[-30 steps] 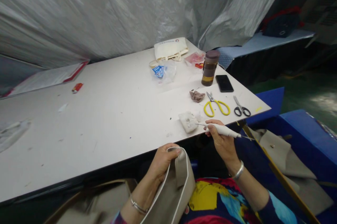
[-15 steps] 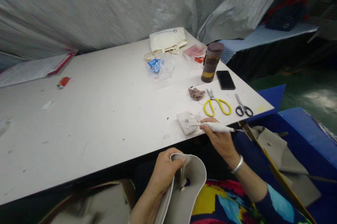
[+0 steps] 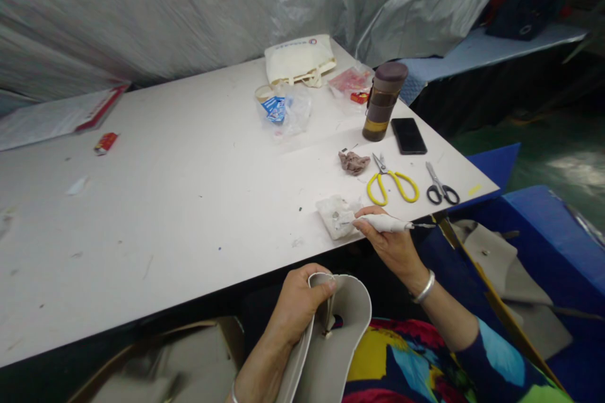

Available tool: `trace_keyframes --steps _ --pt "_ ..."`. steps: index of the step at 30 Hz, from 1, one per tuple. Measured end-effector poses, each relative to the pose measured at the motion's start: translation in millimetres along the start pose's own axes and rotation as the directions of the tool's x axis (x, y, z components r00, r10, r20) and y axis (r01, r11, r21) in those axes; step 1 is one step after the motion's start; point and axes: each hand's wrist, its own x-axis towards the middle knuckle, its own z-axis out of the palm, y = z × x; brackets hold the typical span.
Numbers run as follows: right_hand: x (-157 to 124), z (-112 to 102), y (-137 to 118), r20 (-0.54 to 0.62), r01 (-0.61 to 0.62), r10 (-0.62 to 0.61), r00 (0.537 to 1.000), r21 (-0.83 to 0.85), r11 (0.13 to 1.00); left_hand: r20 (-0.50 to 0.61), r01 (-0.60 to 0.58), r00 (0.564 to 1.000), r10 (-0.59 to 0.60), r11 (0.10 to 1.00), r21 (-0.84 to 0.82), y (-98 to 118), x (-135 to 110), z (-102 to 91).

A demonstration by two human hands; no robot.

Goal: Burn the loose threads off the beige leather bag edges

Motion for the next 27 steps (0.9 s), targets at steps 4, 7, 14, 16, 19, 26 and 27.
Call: trace_keyframes --steps 4,7,14,16,19,26,27 --pt "0 -3 -3 -0.035 -0.003 0.004 0.999 0.028 1.0 0.0 -0.008 1.0 0.008 1.0 0.021 1 -2 0.1" --pt "-4 -6 -10 -0.09 -0.031 0.037 0.995 0.066 0.997 0.0 0.006 1.0 -0.006 1.0 0.018 2 -4 1.4" --pt "-38 -1 -25 0.25 -0.309 0.231 0.94 0.344 0.887 0.019 0.003 1.0 -0.004 0.999 0.039 6 -8 7.1" --pt "-44 1 -26 0.27 -0.34 0.254 0.929 0.346 0.874 0.023 0.001 1.0 -0.002 0.999 0.051 6 -8 8.4" --pt "-47 1 -26 0.287 -0.362 0.269 0.919 0.349 0.865 0.029 -0.007 1.0 0.005 0.998 0.058 6 -9 9.8" --pt "-45 -1 -28 0.35 -0.384 0.271 0.897 0.31 0.87 0.029 0.006 1.0 -0.008 0.999 0.049 11 -12 14.3" --pt "-45 -1 -28 0.357 -0.388 0.274 0.893 0.299 0.872 0.028 0.014 0.999 -0.015 0.999 0.041 11 -12 15.0"
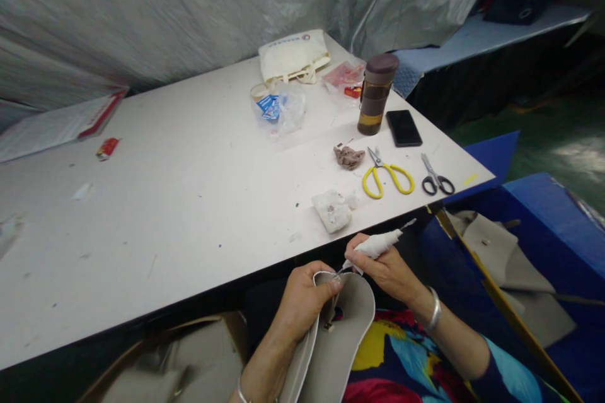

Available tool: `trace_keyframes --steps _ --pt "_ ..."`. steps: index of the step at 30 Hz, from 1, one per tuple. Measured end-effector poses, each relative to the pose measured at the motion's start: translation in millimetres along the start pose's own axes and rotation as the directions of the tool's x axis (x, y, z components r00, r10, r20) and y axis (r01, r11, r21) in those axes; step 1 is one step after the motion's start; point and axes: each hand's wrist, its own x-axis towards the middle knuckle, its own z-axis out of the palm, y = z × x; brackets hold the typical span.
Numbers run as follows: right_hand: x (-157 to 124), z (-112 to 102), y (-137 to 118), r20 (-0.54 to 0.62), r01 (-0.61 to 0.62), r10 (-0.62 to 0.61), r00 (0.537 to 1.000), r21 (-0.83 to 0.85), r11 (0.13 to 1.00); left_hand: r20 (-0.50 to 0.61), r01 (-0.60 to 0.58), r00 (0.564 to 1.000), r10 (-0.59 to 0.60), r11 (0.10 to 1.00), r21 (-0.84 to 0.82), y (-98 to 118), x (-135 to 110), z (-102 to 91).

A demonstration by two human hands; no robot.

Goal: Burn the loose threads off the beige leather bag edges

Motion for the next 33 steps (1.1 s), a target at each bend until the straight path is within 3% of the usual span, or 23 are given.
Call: trace_keyframes --steps 6,14,17,20,23,27,29,33 --pt "3 -5 2 0.035 0.057 -0.054 0.998 -0.082 0.995 0.004 0.013 1.0 -0.013 1.0 -0.002 -1 -1 1.2" --pt "16 -7 -22 0.207 0.146 -0.095 0.974 -0.25 0.957 0.067 0.011 0.998 -0.011 1.0 0.004 -7 -2 8.4" --pt "18 -3 -21 0.219 0.131 -0.077 0.973 -0.247 0.96 0.091 0.009 0.996 -0.008 1.0 -0.008 -7 -2 9.1" --pt "19 -1 -11 0.132 0.055 -0.035 0.991 -0.149 0.987 0.101 0.013 0.995 -0.009 0.999 -0.04 -8 0 4.7" --pt "22 -3 -4 -0.092 0.098 -0.107 0.99 -0.103 0.99 0.052 0.001 0.999 0.003 0.997 -0.074 -10 4 -2.7" --pt "32 -11 -6 -0.359 0.211 -0.314 0.879 -0.299 0.931 -0.052 -0.039 0.998 0.032 0.988 -0.149 -13 8 -11.4" --pt "38 -14 -8 -0.374 0.235 -0.367 0.852 -0.353 0.906 -0.075 -0.044 0.997 0.028 0.975 -0.216 -15 9 -15.4" --pt "46 -19 -5 -0.329 0.262 -0.398 0.856 -0.387 0.884 -0.053 0.013 0.998 -0.034 0.936 -0.351 -21 14 -24.5"
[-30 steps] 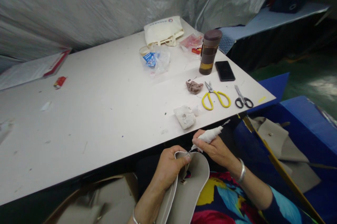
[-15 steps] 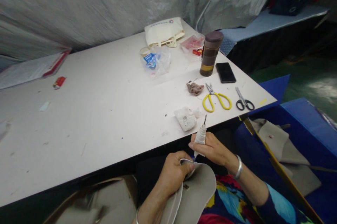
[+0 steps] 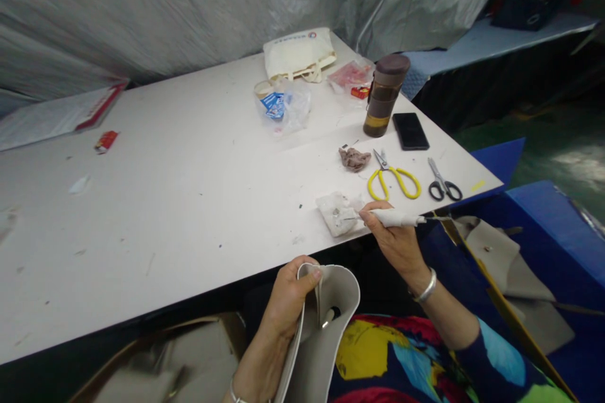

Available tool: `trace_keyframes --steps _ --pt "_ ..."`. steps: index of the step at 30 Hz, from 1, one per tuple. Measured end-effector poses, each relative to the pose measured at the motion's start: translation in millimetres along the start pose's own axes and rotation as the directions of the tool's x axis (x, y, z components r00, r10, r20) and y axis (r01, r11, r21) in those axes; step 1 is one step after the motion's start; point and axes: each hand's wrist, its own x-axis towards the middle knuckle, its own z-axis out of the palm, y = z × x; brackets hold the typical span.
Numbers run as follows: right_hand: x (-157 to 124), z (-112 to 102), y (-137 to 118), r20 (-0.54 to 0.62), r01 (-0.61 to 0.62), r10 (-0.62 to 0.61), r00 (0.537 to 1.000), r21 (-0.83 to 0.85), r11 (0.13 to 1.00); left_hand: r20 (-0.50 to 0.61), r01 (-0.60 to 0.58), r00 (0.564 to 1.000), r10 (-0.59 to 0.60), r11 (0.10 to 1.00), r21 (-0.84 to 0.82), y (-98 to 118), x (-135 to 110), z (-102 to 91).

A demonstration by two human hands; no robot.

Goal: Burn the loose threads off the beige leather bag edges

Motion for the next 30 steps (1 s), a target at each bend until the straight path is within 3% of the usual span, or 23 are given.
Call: trace_keyframes --steps 4,12,18,21,26,30 --pt "2 1 7 0.021 0.015 -0.014 1.0 -0.029 0.999 0.022 0.052 0.998 -0.051 0.997 -0.065 -5 6 -8.1" --pt "14 1 -2 0.152 0.059 -0.034 0.988 -0.163 0.985 0.031 0.006 0.999 -0.006 1.0 0.007 -8 8 -12.0" --pt "17 4 -18 0.265 0.273 -0.17 0.949 -0.422 0.865 0.022 0.04 0.999 -0.04 0.999 -0.007 -3 8 -14.4" --pt "16 8 -17 0.269 0.299 -0.186 0.945 -0.48 0.825 0.017 0.042 0.999 -0.042 0.999 0.001 -3 8 -14.6" --pt "14 5 -13 0.227 0.261 -0.181 0.957 -0.401 0.878 0.017 0.04 0.999 -0.04 0.999 0.009 -7 9 -17.1" --pt "-1 0 -19 0.097 0.144 -0.128 0.987 -0.186 0.972 0.018 0.049 0.999 -0.048 0.998 -0.031 -9 10 -17.5"
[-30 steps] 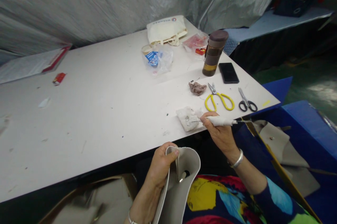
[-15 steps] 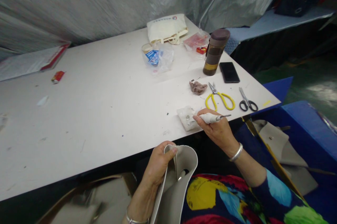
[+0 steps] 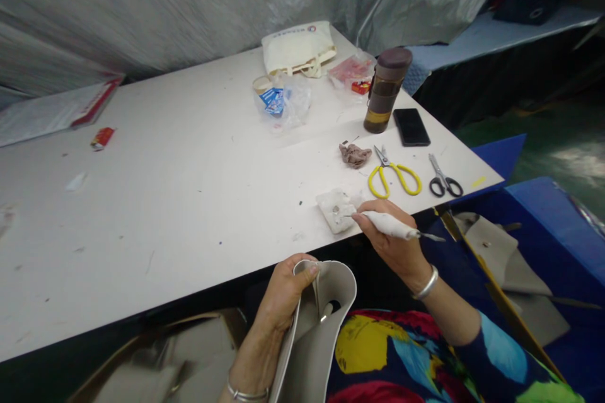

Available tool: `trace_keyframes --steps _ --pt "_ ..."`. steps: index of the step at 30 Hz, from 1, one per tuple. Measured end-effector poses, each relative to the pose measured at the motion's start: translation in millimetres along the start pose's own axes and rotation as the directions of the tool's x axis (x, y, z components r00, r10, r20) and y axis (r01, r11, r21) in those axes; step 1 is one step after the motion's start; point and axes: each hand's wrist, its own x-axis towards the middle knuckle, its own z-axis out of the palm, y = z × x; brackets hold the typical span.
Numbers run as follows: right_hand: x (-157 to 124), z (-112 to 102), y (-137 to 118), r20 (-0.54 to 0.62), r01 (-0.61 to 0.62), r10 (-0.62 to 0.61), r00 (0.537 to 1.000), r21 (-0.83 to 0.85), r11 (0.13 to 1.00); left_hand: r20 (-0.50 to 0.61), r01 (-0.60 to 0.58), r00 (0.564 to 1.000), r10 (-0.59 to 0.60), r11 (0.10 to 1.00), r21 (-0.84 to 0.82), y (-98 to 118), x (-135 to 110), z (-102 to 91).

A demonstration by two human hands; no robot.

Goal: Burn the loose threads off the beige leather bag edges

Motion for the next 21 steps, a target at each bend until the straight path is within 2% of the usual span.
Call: trace_keyframes --steps 2,4,6,8,14,21 --pt "-12 3 -5 0.033 -0.126 0.122 0.992 0.198 0.972 0.008 0.01 1.0 -0.01 1.0 -0.028 -1 0 0.9" --pt "-24 9 -8 0.146 -0.259 0.22 0.964 0.362 0.896 0.021 0.024 1.0 -0.023 0.999 -0.046 0 0 2.0" --pt "-35 17 -9 0.237 -0.35 0.268 0.934 0.447 0.824 0.033 0.034 0.999 -0.032 0.998 -0.055 0 0 3.0" --pt "-42 24 -8 0.272 -0.4 0.3 0.914 0.489 0.775 0.045 0.036 0.998 -0.033 0.998 -0.06 1 0 3.5" --pt "-46 31 -5 0.328 -0.446 0.309 0.893 0.542 0.712 0.073 0.023 0.997 -0.019 0.998 -0.055 -1 0 2.5" --pt "-47 33 -9 0.34 -0.439 0.291 0.894 0.538 0.72 0.073 -0.012 0.997 0.015 0.999 -0.046 -6 2 0.8"
